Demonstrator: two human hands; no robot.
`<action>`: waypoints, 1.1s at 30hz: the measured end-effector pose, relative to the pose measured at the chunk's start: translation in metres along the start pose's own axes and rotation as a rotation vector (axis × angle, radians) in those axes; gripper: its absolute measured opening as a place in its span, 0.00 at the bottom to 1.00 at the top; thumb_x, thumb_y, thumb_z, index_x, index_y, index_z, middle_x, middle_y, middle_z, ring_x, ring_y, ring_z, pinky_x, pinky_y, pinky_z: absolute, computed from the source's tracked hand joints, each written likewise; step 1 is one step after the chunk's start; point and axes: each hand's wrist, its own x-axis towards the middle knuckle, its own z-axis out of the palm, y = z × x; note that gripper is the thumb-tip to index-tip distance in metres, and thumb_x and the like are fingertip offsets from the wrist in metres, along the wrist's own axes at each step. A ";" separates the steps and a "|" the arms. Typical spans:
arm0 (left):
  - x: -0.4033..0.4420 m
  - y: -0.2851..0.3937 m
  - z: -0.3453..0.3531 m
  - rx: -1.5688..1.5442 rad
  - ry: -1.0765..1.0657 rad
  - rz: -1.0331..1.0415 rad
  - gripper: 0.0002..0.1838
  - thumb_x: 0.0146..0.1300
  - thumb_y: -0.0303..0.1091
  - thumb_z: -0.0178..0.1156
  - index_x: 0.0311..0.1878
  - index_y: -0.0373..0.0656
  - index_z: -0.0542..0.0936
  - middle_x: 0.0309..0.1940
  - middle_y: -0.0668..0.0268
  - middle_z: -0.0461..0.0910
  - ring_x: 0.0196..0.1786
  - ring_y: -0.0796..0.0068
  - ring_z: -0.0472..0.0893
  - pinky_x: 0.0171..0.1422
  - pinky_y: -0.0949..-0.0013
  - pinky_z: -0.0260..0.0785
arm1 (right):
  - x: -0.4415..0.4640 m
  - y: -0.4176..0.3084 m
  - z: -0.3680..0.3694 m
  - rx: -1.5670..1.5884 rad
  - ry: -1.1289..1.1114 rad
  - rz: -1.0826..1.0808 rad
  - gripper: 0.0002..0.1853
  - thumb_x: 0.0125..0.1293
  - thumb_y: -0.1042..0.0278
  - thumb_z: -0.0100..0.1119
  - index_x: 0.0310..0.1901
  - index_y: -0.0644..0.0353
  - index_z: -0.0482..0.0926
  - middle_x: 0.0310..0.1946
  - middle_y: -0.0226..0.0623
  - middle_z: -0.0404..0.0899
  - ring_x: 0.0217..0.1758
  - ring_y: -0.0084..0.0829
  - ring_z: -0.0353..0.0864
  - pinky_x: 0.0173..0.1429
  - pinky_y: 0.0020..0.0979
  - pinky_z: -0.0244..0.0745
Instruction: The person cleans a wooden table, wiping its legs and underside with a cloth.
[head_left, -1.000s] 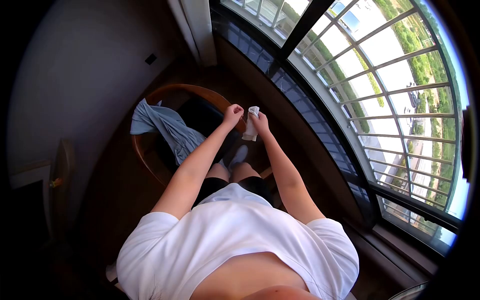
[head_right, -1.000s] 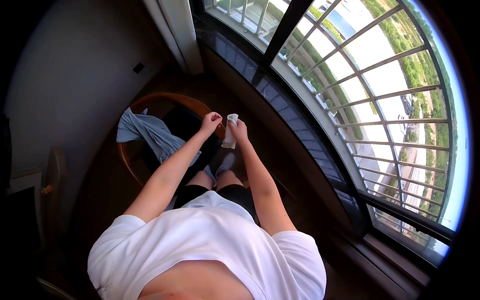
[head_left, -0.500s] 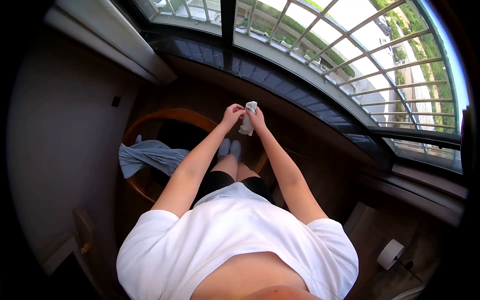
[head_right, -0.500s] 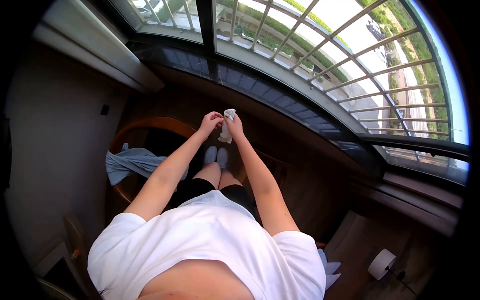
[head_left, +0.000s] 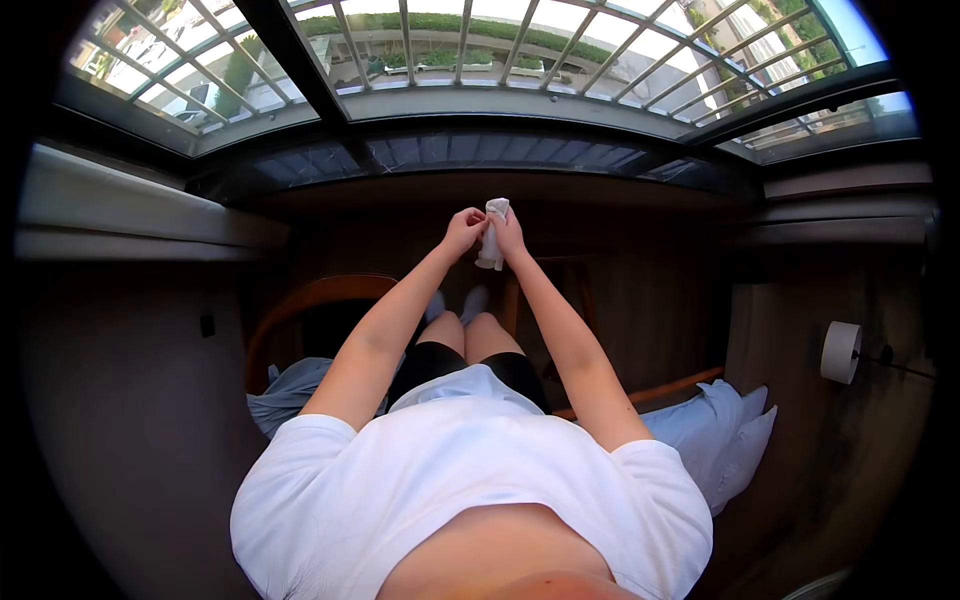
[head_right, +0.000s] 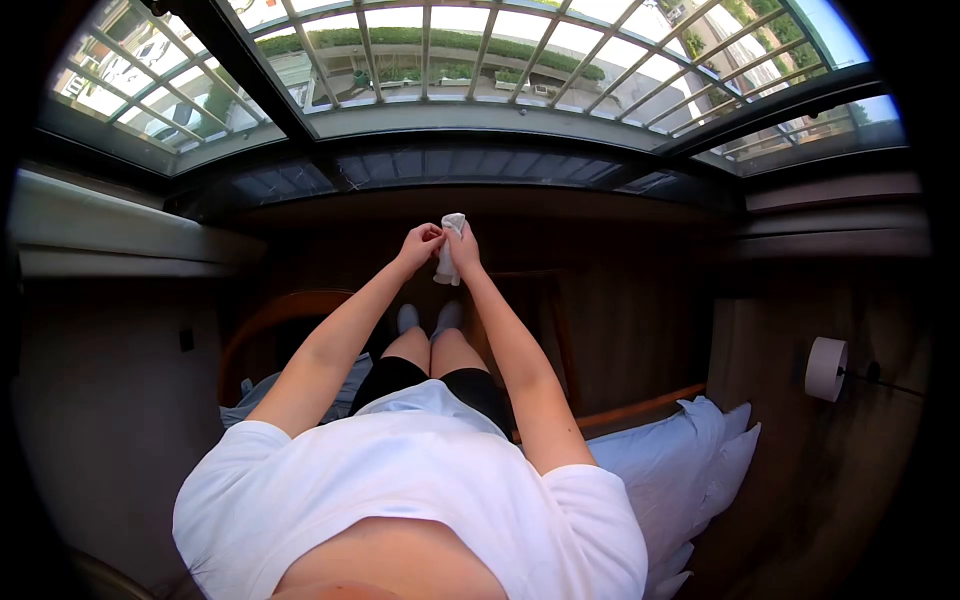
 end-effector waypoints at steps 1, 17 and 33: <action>0.000 -0.003 0.009 0.011 -0.018 -0.003 0.06 0.66 0.34 0.61 0.40 0.43 0.78 0.27 0.73 0.78 0.28 0.84 0.74 0.31 0.77 0.64 | -0.002 0.006 -0.009 0.009 0.019 -0.002 0.13 0.67 0.63 0.54 0.50 0.58 0.72 0.38 0.30 0.75 0.38 0.23 0.75 0.41 0.27 0.72; 0.025 -0.024 0.124 0.162 -0.198 -0.025 0.06 0.65 0.32 0.62 0.38 0.41 0.76 0.26 0.70 0.77 0.25 0.84 0.72 0.29 0.77 0.65 | -0.042 0.041 -0.133 -0.198 0.372 -0.002 0.17 0.64 0.59 0.59 0.49 0.62 0.76 0.40 0.43 0.82 0.43 0.36 0.82 0.46 0.36 0.76; 0.037 -0.042 0.152 0.312 -0.627 -0.068 0.08 0.62 0.34 0.64 0.38 0.42 0.78 0.25 0.71 0.77 0.29 0.83 0.73 0.33 0.75 0.66 | -0.093 0.050 -0.134 -0.065 0.719 -0.032 0.17 0.66 0.63 0.59 0.52 0.62 0.75 0.42 0.35 0.81 0.46 0.26 0.78 0.51 0.30 0.74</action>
